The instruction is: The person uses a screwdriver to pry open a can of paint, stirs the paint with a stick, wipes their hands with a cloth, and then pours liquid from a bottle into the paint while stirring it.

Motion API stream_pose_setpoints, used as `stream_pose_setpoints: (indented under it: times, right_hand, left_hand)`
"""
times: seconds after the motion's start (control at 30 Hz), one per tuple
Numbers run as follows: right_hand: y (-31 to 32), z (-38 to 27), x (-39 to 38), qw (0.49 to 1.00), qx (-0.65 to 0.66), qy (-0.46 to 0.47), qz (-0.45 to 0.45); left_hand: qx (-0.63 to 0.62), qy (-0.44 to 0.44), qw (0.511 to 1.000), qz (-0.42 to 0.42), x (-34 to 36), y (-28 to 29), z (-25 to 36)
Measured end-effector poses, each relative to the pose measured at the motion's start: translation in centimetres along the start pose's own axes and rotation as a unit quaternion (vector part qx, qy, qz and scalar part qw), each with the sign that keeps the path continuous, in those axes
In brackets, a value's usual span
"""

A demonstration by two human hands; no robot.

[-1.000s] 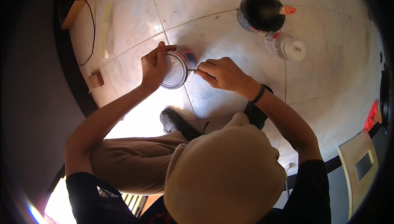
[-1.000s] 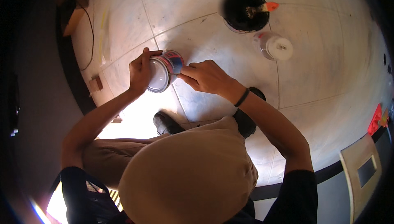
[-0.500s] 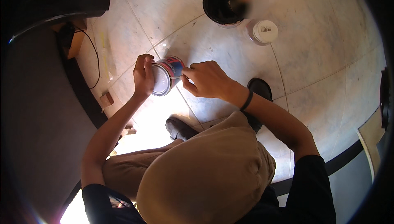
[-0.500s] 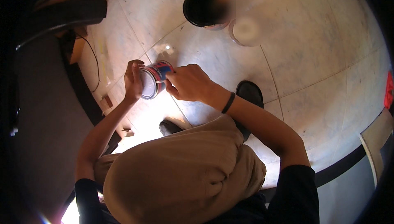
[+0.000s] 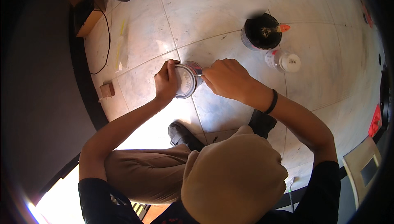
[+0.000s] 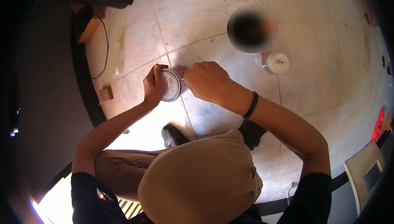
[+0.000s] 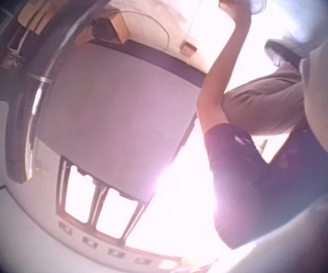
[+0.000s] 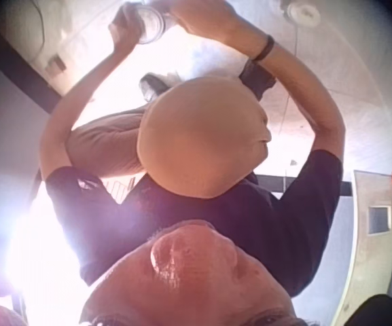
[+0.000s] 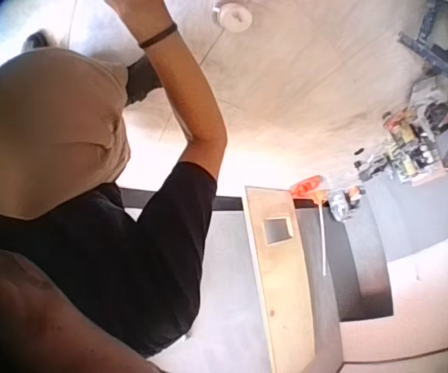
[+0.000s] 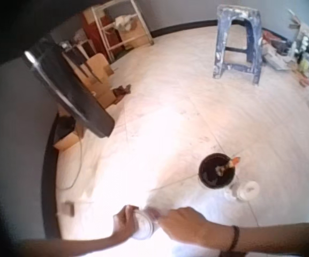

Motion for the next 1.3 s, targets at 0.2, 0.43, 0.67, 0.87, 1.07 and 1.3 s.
stream_pose_setpoints:
  times: [0.2,0.43,0.67,0.87,1.07,1.3]
  right_hand:
    - [-0.4,0.0,1.7,0.993,0.005,0.02,-0.118]
    - [-2.8,0.4,-0.1,0.984,0.088,0.009,-0.151]
    - [-5.9,2.2,-0.4,0.964,0.253,0.076,-0.037]
    - [-7.2,2.7,-0.7,0.956,0.276,0.091,0.032]
    - [-5.9,1.6,-0.8,0.958,0.209,0.12,0.155]
    - [-3.3,1.2,-2.2,0.98,0.165,0.016,0.111]
  left_hand:
    - [-0.038,-0.025,0.999,-0.019,0.4,-0.8,-0.1]
    - [-0.03,-0.034,0.999,-0.029,0.0,-0.4,0.3]
    - [-0.055,0.007,0.998,-0.036,-0.1,-0.2,0.0]
    - [-0.045,-0.036,0.998,-0.035,0.3,-0.6,0.4]
    - [-0.025,-0.05,0.998,-0.028,0.2,0.2,0.3]
    - [0.1,-0.088,0.987,-0.092,-0.4,0.3,1.6]
Point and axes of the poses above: each hand's wrist, its own x-axis towards the middle knuckle, its own y-axis out of the back of the hand, z = x × y, the point moved 10 cm from there along x, towards the middle knuckle, and after that the axes turned 3 degrees about -x, right-handed, at the moved point
